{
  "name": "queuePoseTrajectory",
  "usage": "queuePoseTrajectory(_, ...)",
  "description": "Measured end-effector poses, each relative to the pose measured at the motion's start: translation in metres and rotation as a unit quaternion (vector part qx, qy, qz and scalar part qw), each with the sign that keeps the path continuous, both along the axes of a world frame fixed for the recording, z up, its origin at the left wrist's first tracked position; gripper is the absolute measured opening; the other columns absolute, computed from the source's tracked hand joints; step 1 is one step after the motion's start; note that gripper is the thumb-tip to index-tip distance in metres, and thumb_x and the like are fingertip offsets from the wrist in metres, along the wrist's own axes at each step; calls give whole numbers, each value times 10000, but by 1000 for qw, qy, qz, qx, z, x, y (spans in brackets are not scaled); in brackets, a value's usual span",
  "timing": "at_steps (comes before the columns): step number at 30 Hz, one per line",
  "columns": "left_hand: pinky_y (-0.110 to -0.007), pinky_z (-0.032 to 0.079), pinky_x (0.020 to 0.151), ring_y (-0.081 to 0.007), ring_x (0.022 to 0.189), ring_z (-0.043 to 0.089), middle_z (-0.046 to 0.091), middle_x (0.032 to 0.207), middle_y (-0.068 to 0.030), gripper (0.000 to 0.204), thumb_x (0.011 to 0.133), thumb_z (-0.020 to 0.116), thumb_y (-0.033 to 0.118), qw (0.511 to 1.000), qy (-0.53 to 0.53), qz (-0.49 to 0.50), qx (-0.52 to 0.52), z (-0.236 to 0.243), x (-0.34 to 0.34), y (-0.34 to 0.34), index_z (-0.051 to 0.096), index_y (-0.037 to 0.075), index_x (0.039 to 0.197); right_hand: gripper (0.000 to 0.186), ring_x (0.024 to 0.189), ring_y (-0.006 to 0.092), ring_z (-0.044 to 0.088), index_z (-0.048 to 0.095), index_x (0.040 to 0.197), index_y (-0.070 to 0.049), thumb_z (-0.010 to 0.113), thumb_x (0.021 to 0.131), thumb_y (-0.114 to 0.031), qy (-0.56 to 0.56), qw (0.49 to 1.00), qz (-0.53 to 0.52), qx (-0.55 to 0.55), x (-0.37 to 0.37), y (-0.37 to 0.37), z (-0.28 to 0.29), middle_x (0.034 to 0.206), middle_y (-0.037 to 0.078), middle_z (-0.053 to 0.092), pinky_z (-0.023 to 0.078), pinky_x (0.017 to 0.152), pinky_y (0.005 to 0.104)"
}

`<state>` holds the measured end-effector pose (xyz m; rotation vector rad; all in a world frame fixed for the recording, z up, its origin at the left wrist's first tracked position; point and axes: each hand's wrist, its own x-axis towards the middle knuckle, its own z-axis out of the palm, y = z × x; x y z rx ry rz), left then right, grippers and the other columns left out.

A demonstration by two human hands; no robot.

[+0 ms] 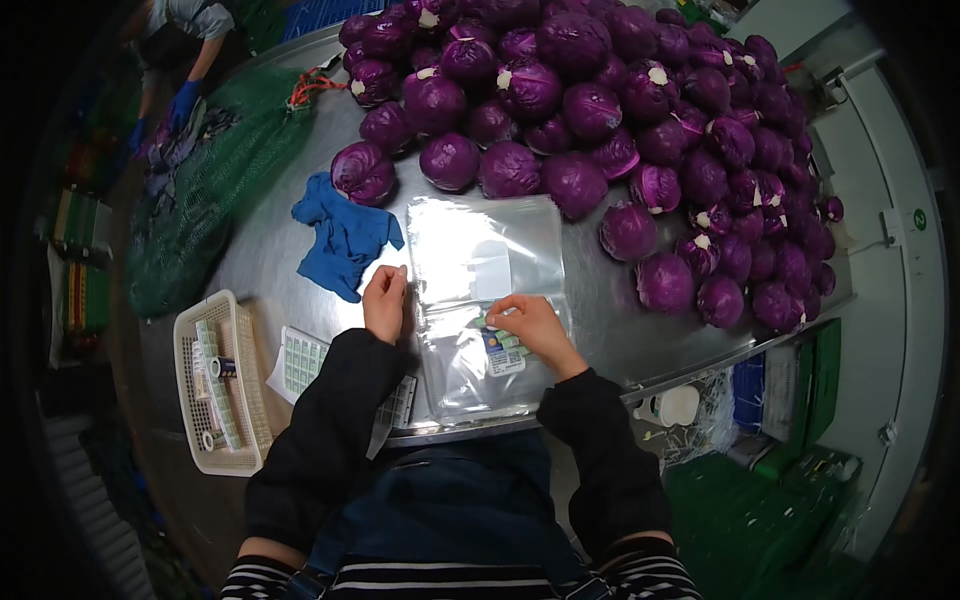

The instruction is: Peeling and applying labels to plastic produce bags in a food packaging facility.

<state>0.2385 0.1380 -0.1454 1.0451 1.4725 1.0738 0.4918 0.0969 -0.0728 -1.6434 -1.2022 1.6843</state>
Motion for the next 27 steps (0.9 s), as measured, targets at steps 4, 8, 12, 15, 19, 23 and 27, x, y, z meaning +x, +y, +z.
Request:
queuePoseTrajectory(4, -290, 414, 620, -134, 660, 486, 533, 724, -55, 154, 930, 658, 148, 983, 81, -148, 75, 6, -1, -40, 585, 13, 927, 156, 608, 15, 530, 720, 956, -25, 750, 865, -149, -33, 996, -28, 72, -1, -3, -37, 763, -4, 672, 393, 504, 215)
queuePoseTrajectory(8, -404, 420, 931, -293, 1126, 534, 560, 1150, -103, 544, 714, 859, 294, 864, 231, -370, 253, 30, -5, -54, 584, 81, 1132, 155, 563, 11, 513, 711, 964, -25, 747, 875, -146, 192, 977, -62, -66, -1, -5, 16, 765, -4, 659, 347, 445, 189)
queuePoseTrajectory(12, -440, 392, 929, -308, 1062, 538, 573, 1148, -82, 484, 727, 823, 335, 741, 263, -565, 250, 11, 7, -59, 618, 134, 1116, 157, 550, 0, 509, 706, 983, -42, 744, 884, -157, 182, 979, -70, -56, 4, -5, 27, 763, -18, 653, 309, 424, 171)
queuePoseTrajectory(15, -409, 417, 870, -272, 962, 562, 602, 1002, -57, 325, 799, 778, 277, 767, 236, -537, 261, -19, 11, -54, 646, 128, 1056, 161, 545, -5, 495, 706, 998, -52, 744, 887, -163, 181, 979, -76, -48, 11, -10, 20, 749, -39, 646, 305, 427, 163)
queuePoseTrajectory(19, -302, 451, 727, -126, 772, 564, 600, 793, 0, 114, 928, 686, 193, 928, 13, -367, -59, -15, 23, -42, 659, 86, 955, 161, 546, -6, 470, 708, 1004, -55, 740, 890, -164, 189, 981, -30, -24, 13, -23, 16, 726, -58, 629, 318, 439, 164)
queuePoseTrajectory(23, -272, 433, 657, -96, 705, 517, 584, 762, -24, 164, 980, 584, 181, 991, -116, 60, -19, 9, 10, 19, 634, 25, 964, 148, 580, 1, 496, 719, 983, -48, 736, 889, -161, 167, 981, 74, -67, -2, -22, 21, 726, -64, 633, 368, 475, 191)
queuePoseTrajectory(27, -268, 449, 734, -119, 764, 539, 580, 786, -36, 118, 963, 600, 108, 983, 73, -147, 82, 36, 7, -9, 605, 2, 910, 177, 631, 81, 591, 722, 957, -18, 747, 850, -157, -38, 998, -43, 22, 1, -9, -43, 718, 11, 668, 448, 536, 271)
